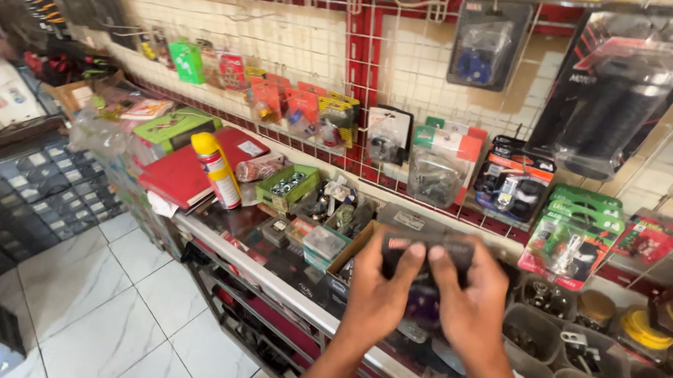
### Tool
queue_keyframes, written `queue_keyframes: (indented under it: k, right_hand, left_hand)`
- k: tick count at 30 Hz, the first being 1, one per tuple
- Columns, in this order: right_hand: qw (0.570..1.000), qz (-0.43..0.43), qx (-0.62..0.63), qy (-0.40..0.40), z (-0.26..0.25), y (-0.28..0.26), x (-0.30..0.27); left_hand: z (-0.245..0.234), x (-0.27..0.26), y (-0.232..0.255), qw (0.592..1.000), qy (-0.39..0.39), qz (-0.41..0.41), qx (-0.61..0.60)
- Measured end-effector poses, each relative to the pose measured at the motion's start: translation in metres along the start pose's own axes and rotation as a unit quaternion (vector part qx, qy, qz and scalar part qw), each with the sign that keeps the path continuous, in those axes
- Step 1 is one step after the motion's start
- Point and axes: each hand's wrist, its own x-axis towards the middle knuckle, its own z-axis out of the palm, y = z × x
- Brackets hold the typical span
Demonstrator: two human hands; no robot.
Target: The person picks up several packaged motorcycle parts from a display counter and hangs them onto metal hooks on a wall-mounted rack.
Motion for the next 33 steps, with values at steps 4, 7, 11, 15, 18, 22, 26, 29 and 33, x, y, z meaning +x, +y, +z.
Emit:
queue_keyframes:
  k: [4, 7, 11, 15, 18, 22, 26, 29, 33]
  right_hand:
    - [0.998, -0.045, 0.017, 0.028, 0.002, -0.016, 0.037]
    - [0.996, -0.063, -0.023, 0.052, -0.005, -0.025, 0.062]
    - [0.993, -0.100, 0.006, 0.058, -0.014, -0.029, 0.089]
    - [0.991, -0.120, 0.000, 0.057, -0.013, -0.031, 0.109]
    - [0.990, -0.119, -0.058, 0.051, -0.012, -0.037, 0.136]
    - [0.989, -0.143, -0.012, 0.028, 0.000, -0.051, 0.177]
    - [0.989, -0.146, 0.027, 0.027, 0.012, -0.074, 0.218]
    - [0.984, -0.168, 0.055, 0.002, 0.015, -0.082, 0.251]
    - [0.978, -0.196, 0.070, -0.020, 0.012, -0.073, 0.276]
  left_hand:
    - [0.015, 0.045, 0.005, 0.997, -0.026, 0.070, 0.002]
    - [0.029, 0.068, 0.013, 0.995, -0.030, 0.095, 0.011]
    - [0.044, 0.097, 0.021, 0.991, -0.056, 0.125, -0.006]
    - [0.051, 0.121, 0.021, 0.991, -0.063, 0.112, -0.032]
    - [0.052, 0.145, 0.020, 0.989, -0.075, 0.120, -0.041]
    - [0.051, 0.191, 0.022, 0.982, -0.117, 0.126, -0.082]
    - [0.057, 0.252, 0.023, 0.974, -0.130, 0.181, -0.045]
    - [0.065, 0.292, 0.023, 0.942, -0.043, 0.332, 0.035]
    - [0.073, 0.316, 0.030, 0.946, -0.075, 0.316, -0.020]
